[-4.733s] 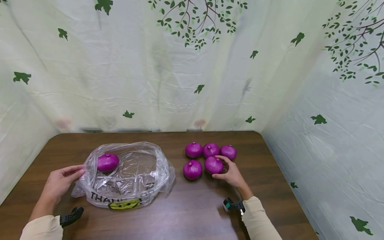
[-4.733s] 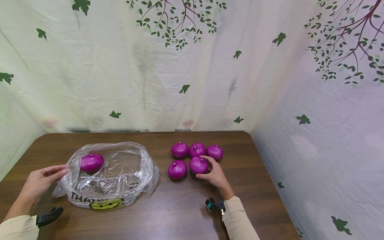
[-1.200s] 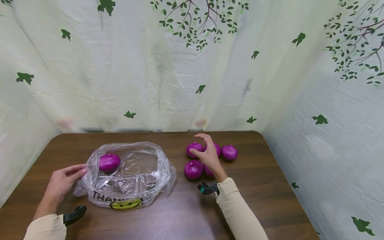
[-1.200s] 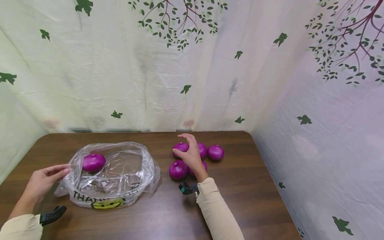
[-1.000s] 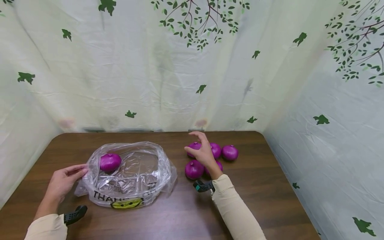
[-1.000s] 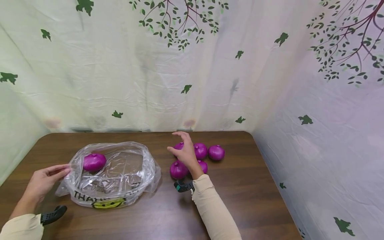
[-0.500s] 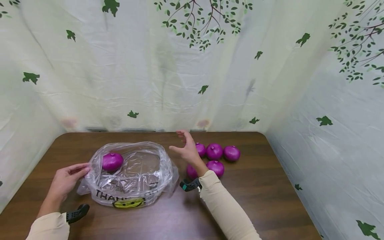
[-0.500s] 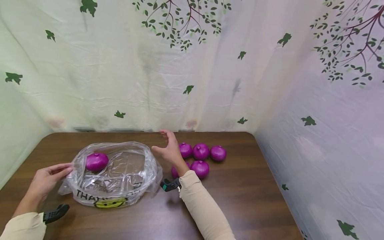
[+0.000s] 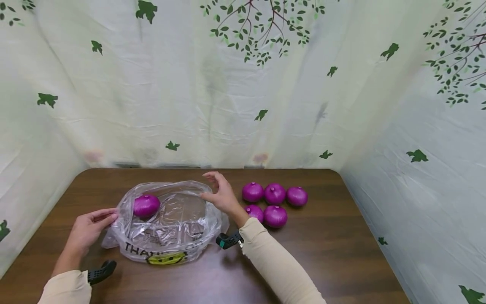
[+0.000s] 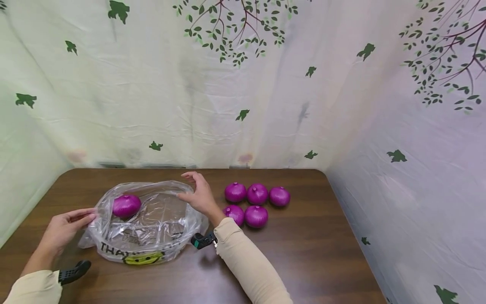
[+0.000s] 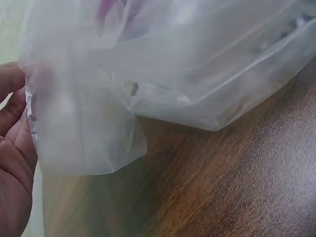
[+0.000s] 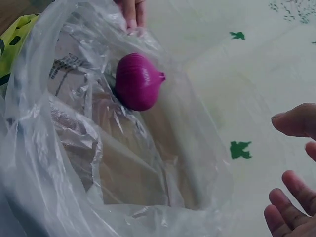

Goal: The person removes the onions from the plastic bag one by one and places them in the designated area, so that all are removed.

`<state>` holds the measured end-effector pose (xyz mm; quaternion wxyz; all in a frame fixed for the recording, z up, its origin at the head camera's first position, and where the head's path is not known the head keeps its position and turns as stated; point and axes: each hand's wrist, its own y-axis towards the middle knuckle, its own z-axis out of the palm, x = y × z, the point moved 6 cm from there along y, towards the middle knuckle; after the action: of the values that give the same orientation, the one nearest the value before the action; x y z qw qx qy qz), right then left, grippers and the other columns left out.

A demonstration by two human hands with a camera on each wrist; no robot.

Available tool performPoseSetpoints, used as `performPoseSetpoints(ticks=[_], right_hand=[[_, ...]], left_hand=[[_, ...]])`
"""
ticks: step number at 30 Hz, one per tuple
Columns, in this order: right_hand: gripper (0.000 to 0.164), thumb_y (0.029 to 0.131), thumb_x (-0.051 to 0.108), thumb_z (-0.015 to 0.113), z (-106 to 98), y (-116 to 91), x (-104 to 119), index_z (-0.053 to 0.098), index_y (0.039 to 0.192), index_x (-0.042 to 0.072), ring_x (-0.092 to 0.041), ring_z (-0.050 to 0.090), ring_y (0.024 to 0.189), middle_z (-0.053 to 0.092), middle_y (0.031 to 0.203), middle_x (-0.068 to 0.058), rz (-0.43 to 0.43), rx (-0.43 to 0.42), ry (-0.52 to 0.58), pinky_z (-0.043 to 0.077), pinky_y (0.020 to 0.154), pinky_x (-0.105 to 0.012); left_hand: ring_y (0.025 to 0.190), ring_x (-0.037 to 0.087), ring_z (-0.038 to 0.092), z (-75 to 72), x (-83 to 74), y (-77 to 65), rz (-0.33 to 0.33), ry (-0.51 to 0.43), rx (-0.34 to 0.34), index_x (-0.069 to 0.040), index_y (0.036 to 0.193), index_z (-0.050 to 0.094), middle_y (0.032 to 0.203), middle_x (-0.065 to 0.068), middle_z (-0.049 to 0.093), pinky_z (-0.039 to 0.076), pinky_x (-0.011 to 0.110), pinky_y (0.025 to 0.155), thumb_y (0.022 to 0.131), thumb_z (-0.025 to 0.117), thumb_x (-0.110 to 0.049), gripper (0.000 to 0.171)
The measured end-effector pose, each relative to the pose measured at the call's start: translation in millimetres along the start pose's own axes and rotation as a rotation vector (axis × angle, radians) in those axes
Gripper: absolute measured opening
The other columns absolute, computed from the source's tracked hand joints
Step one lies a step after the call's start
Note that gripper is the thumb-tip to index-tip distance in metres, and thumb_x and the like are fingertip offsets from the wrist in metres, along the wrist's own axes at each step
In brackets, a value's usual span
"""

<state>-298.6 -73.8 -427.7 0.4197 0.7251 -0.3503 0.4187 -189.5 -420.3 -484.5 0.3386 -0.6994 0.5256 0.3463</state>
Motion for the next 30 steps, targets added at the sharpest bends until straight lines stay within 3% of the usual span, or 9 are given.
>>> performPoseSetpoints(ticks=[9, 16, 26, 30], right_hand=[[0.049, 0.078, 0.002, 0.076, 21, 2, 5, 0.055, 0.122, -0.001, -0.036, 0.054, 0.112, 0.057, 0.120, -0.021, -0.033, 0.122, -0.050, 0.046, 0.093, -0.043], [0.050, 0.078, 0.003, 0.077, 31, 7, 3, 0.055, 0.123, 0.001, -0.035, 0.055, 0.112, 0.057, 0.120, -0.019, -0.008, 0.184, -0.115, 0.048, 0.092, -0.040], [0.055, 0.079, 0.011, 0.079, 58, 17, 4, 0.054, 0.129, 0.005, -0.026, 0.055, 0.115, 0.057, 0.121, -0.008, 0.010, 0.296, -0.325, 0.046, 0.093, -0.025], [0.056, 0.079, 0.014, 0.079, 66, 18, 5, 0.055, 0.129, 0.007, -0.023, 0.055, 0.114, 0.057, 0.121, -0.006, 0.009, 0.316, -0.375, 0.044, 0.092, -0.021]], left_hand=[[0.079, -0.013, 0.052, -0.9, -0.9, -0.1, -0.017, 0.014, -0.013, 0.009, 0.127, 0.055, 0.101, -0.012, 0.063, 0.049, 0.013, 0.067, 0.093, 0.062, -0.039, 0.059], [0.078, -0.013, 0.051, -2.0, -2.5, 0.3, -0.022, 0.017, -0.016, 0.010, 0.128, 0.054, 0.101, -0.010, 0.064, 0.049, 0.013, 0.068, 0.094, 0.061, -0.035, 0.056], [0.078, -0.012, 0.051, -1.3, -2.3, -0.1, -0.037, 0.020, -0.014, 0.009, 0.129, 0.054, 0.113, 0.013, 0.065, 0.049, 0.013, 0.068, 0.094, 0.061, -0.035, 0.057], [0.079, -0.012, 0.051, -2.5, -1.1, -0.4, -0.034, 0.020, -0.021, 0.009, 0.129, 0.054, 0.110, 0.005, 0.065, 0.049, 0.013, 0.068, 0.094, 0.061, -0.038, 0.058]])
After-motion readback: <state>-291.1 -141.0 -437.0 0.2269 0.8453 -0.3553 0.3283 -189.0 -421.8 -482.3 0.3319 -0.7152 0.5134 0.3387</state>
